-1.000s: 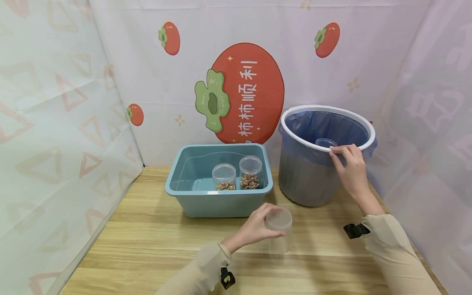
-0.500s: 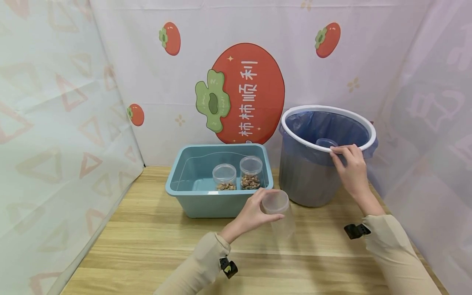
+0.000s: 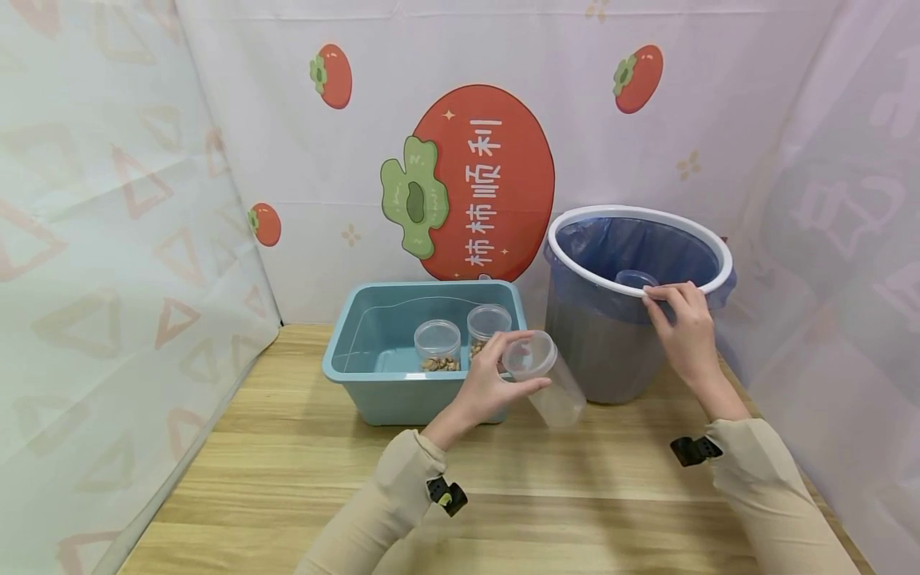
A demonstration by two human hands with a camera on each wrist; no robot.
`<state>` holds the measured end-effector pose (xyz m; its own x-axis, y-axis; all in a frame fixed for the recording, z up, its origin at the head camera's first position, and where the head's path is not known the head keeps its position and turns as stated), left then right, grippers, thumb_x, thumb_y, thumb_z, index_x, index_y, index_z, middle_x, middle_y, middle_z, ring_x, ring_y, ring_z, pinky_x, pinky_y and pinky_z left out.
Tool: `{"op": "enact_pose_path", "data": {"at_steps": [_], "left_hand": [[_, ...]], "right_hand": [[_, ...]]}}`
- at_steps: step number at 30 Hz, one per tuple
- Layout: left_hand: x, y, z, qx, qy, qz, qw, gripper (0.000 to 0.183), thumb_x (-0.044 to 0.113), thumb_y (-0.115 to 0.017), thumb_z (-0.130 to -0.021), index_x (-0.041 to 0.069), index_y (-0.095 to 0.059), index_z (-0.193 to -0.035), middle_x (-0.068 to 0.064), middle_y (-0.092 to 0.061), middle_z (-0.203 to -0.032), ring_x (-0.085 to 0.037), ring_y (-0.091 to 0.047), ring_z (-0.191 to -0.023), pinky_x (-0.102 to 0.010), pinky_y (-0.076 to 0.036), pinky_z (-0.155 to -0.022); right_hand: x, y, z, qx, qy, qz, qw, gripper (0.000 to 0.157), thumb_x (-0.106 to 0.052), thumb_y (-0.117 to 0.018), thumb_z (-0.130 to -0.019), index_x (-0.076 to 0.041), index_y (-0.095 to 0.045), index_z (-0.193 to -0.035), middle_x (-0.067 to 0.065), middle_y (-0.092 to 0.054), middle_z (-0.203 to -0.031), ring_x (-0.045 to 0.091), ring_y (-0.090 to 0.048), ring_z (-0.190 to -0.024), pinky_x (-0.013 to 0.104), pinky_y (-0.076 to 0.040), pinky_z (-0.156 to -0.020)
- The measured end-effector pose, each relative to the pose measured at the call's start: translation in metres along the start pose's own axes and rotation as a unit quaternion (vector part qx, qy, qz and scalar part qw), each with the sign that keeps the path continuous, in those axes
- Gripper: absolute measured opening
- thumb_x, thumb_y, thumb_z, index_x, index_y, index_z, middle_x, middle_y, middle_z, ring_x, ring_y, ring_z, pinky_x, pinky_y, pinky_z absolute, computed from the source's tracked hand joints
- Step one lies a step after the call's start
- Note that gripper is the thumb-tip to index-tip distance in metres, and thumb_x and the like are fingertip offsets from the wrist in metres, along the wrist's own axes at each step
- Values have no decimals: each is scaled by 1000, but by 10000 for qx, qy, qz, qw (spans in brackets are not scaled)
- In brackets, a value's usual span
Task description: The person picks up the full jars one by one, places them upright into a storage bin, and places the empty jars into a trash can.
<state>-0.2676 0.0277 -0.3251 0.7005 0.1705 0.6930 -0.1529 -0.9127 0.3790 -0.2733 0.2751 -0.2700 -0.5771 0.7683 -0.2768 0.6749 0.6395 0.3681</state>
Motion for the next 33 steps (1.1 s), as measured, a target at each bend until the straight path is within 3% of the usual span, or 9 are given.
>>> {"op": "enact_pose_path", "data": {"at_steps": [6,12,20,33], "left_hand": [[16,11,-15,331,-14,115,9994,58,11,-77,-67,6,-51,-119,-10,-53,-108,-20,-48,-84,-15,-40,-58],[43,27,-30,596,-84,298,9977,55,1,-74,-67,-3,-49,-116,-19,-51,-106,-29,-50,-96,-21,-48,-59],[25,33,-55,870,-14,277,9958,59,17,-75,-71,10,-46,-122,-6,-49,-114,-13,-49,-102,-25,-50,-68],[31,44,-80,1314,232,394,9903,61,23,-74,-72,13,-43,-124,-2,-46,-120,-12,-46,-103,-27,-50,-72]], "right_hand": [[-1,0,-1,-26,15,10,10000,21,14,-65,-70,7,-61,-90,20,-53,-84,38,-46,-85,42,-26,-101],[-2,0,-1,-7,59,5,10000,20,14,-65,-70,7,-61,-89,20,-53,-84,38,-46,-84,42,-28,-99],[-3,0,-1,12,72,11,10000,19,14,-64,-71,7,-61,-88,20,-52,-83,37,-46,-84,42,-28,-99],[-3,1,-1,40,73,10,10000,20,15,-64,-70,7,-61,-88,20,-53,-83,38,-46,-84,44,-27,-100]]}}
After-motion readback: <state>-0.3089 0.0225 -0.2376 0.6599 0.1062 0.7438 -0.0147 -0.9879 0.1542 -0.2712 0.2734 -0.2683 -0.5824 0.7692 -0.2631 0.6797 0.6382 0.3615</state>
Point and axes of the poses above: each hand's wrist, its own z-axis away from the middle knuckle, its own y-axis out of the back of the hand, x = y × z, the point moved 7 cm from there along -z, towards the middle knuckle
